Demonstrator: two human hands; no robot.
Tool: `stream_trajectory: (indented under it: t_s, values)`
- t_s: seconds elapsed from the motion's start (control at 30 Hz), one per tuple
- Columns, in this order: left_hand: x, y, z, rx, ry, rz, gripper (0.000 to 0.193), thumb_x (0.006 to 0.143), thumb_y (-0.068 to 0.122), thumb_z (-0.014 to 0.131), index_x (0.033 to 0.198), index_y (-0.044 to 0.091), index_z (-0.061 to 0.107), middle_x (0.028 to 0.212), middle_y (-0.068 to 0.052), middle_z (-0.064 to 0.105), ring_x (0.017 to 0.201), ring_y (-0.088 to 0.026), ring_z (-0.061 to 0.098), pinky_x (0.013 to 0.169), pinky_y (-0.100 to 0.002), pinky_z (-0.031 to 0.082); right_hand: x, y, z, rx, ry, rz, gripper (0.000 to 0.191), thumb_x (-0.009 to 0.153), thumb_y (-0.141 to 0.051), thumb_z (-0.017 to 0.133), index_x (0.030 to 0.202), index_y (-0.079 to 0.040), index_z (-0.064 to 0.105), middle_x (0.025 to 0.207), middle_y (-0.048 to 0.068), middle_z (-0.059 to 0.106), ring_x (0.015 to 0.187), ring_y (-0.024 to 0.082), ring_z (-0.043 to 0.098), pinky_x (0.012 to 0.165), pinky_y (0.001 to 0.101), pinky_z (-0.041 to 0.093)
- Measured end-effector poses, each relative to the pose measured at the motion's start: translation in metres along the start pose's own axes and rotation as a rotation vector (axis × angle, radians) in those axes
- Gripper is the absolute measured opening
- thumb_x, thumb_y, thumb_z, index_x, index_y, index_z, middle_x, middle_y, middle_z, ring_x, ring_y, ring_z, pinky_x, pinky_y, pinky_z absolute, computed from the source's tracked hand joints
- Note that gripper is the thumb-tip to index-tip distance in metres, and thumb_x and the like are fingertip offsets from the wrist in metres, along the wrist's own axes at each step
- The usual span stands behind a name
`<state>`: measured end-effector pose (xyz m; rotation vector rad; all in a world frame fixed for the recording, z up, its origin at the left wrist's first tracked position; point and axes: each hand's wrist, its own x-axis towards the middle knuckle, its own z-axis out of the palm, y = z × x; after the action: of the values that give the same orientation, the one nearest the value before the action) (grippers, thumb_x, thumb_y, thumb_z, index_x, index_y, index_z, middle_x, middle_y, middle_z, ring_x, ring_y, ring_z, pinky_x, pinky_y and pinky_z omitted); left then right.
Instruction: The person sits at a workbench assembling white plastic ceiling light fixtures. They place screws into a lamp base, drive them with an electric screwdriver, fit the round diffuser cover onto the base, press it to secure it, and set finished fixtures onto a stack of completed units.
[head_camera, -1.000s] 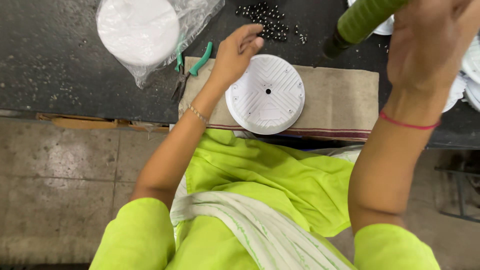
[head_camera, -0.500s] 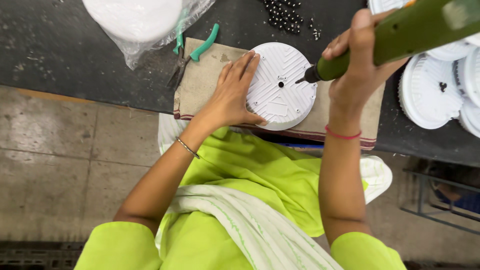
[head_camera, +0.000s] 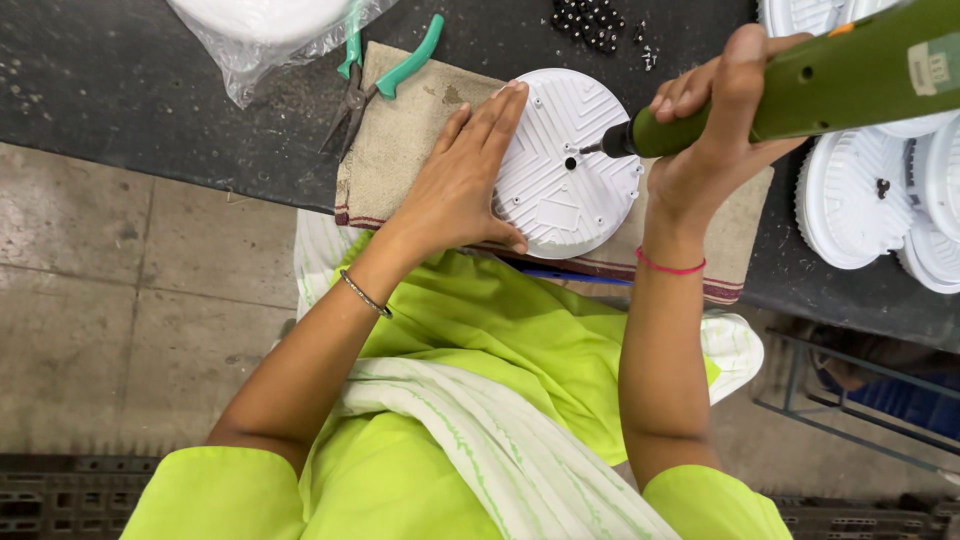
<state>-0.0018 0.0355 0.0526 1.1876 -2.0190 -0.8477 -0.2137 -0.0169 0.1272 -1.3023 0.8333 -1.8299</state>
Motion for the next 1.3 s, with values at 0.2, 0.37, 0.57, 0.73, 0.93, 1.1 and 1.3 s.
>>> stream_trajectory:
  t_s: [0.2,0.37,0.57,0.73,0.93,1.1,1.3]
  values:
    - [0.001,-0.002,0.000,-0.011,0.024,0.006,0.159,0.036,0.041,0.102,0.160,0.004,0.009,0.165,-0.021,0.027,0.153,-0.034,0.029,0.128,-0.048,0.017,0.003,0.003,0.006,-0.024,0.015,-0.013,0.018,0.113,-0.002,0.065,0.120,0.001,0.049,0.066,0.013,0.046,0.050,0.021,0.044,0.053,0.0379,0.047]
    - [0.004,-0.003,-0.001,-0.012,0.010,-0.010,0.159,0.036,0.040,0.102,0.159,0.002,0.010,0.165,-0.022,0.027,0.153,-0.034,0.028,0.127,-0.048,0.018,0.003,-0.002,0.019,-0.071,0.017,-0.014,0.019,0.110,-0.004,0.065,0.122,-0.002,0.050,0.065,0.011,0.046,0.048,0.019,0.045,0.051,0.0352,0.046]
    - [0.010,-0.007,0.000,-0.010,-0.008,-0.037,0.158,0.036,0.040,0.102,0.158,0.001,0.010,0.164,-0.022,0.027,0.153,-0.033,0.027,0.126,-0.048,0.018,0.007,0.010,0.023,-0.107,0.118,-0.016,0.023,0.107,-0.010,0.064,0.125,-0.005,0.050,0.064,0.009,0.045,0.048,0.015,0.042,0.049,0.0315,0.043]
    - [0.009,-0.007,0.002,0.000,0.012,-0.015,0.158,0.035,0.040,0.101,0.158,0.000,0.010,0.165,-0.021,0.027,0.154,-0.033,0.027,0.126,-0.048,0.018,0.015,0.018,0.011,-0.082,0.123,-0.019,0.034,0.116,-0.010,0.066,0.089,-0.001,0.048,0.064,0.010,0.042,0.049,0.018,0.042,0.049,0.0340,0.041]
    - [0.003,-0.004,0.000,-0.008,0.017,-0.004,0.159,0.035,0.040,0.101,0.159,0.001,0.010,0.165,-0.021,0.027,0.154,-0.032,0.026,0.127,-0.048,0.016,0.014,0.004,0.013,-0.086,0.049,-0.025,0.017,0.113,-0.010,0.065,0.116,-0.001,0.051,0.065,0.010,0.044,0.049,0.018,0.044,0.050,0.0351,0.045]
    - [0.000,-0.004,0.001,-0.007,0.033,0.001,0.159,0.035,0.041,0.101,0.159,0.001,0.009,0.165,-0.021,0.027,0.154,-0.032,0.026,0.127,-0.047,0.016,0.008,0.001,0.022,-0.057,0.021,-0.028,0.023,0.113,-0.008,0.066,0.124,-0.001,0.047,0.066,0.010,0.044,0.050,0.019,0.043,0.051,0.0347,0.044]
    - [0.002,-0.006,0.004,0.017,0.027,-0.011,0.160,0.036,0.044,0.101,0.159,0.001,0.008,0.165,-0.020,0.027,0.154,-0.031,0.026,0.126,-0.047,0.016,0.010,0.007,0.023,-0.031,-0.004,-0.016,0.022,0.112,-0.009,0.066,0.119,0.000,0.047,0.065,0.011,0.045,0.049,0.019,0.045,0.050,0.0350,0.045]
